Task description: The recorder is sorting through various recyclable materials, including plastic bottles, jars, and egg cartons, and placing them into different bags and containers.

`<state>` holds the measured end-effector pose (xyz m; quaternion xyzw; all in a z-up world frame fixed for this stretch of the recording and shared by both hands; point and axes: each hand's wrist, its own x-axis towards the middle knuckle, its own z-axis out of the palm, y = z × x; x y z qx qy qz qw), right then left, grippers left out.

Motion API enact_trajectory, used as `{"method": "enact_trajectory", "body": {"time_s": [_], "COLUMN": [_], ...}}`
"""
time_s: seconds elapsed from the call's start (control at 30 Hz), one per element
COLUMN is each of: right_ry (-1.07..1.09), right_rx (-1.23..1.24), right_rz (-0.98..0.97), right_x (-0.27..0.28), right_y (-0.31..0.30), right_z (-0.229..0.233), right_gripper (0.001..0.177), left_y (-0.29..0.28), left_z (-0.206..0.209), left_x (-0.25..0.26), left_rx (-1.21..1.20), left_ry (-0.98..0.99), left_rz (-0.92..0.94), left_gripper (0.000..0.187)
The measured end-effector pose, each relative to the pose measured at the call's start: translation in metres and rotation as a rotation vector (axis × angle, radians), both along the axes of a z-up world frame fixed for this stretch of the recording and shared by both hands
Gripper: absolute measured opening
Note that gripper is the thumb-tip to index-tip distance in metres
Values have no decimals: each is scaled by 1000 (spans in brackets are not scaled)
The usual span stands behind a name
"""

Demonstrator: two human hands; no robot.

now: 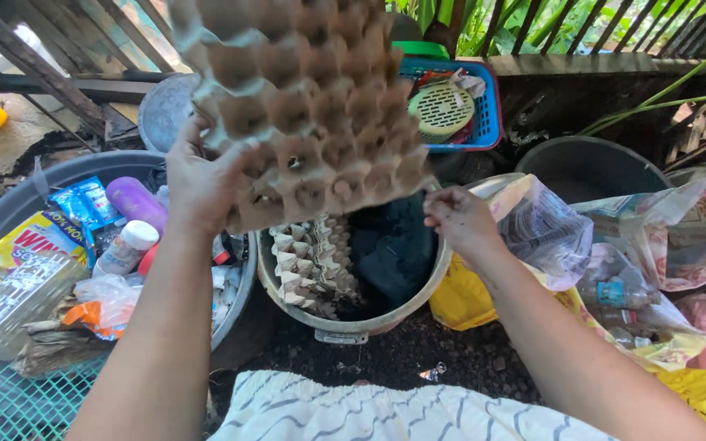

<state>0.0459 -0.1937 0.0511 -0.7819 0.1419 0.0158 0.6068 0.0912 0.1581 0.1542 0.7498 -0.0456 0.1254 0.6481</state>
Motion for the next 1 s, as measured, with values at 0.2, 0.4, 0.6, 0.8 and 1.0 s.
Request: {"method": "enact_trajectory", "body": {"time_s": [0.2, 0.4, 0.6, 0.8, 1.0], "right_ry": [8, 115, 76, 218, 198], "right_rx": [112, 377, 778, 605, 794], "right_rz": [-77, -212, -173, -96, 45], "right_x": [4, 3, 1, -17, -24], "right_y": [-36, -70, -96, -72, -83], "right_z": [-13, -12, -3, 18, 14], "right_gripper": [15, 26, 66, 72, 80], "left_y": [-2, -10, -25, -45, -56], "left_z": [-10, -34, -72, -98, -83], "left_x": [15, 8, -4, -7, 1], "left_rx": [-498, -627, -515, -353, -293], "left_ry": [-78, -5, 237, 387, 437], "left_rz": [-173, -291, -382, -367, -361], "left_gripper": [43, 51, 55, 59, 75]}}
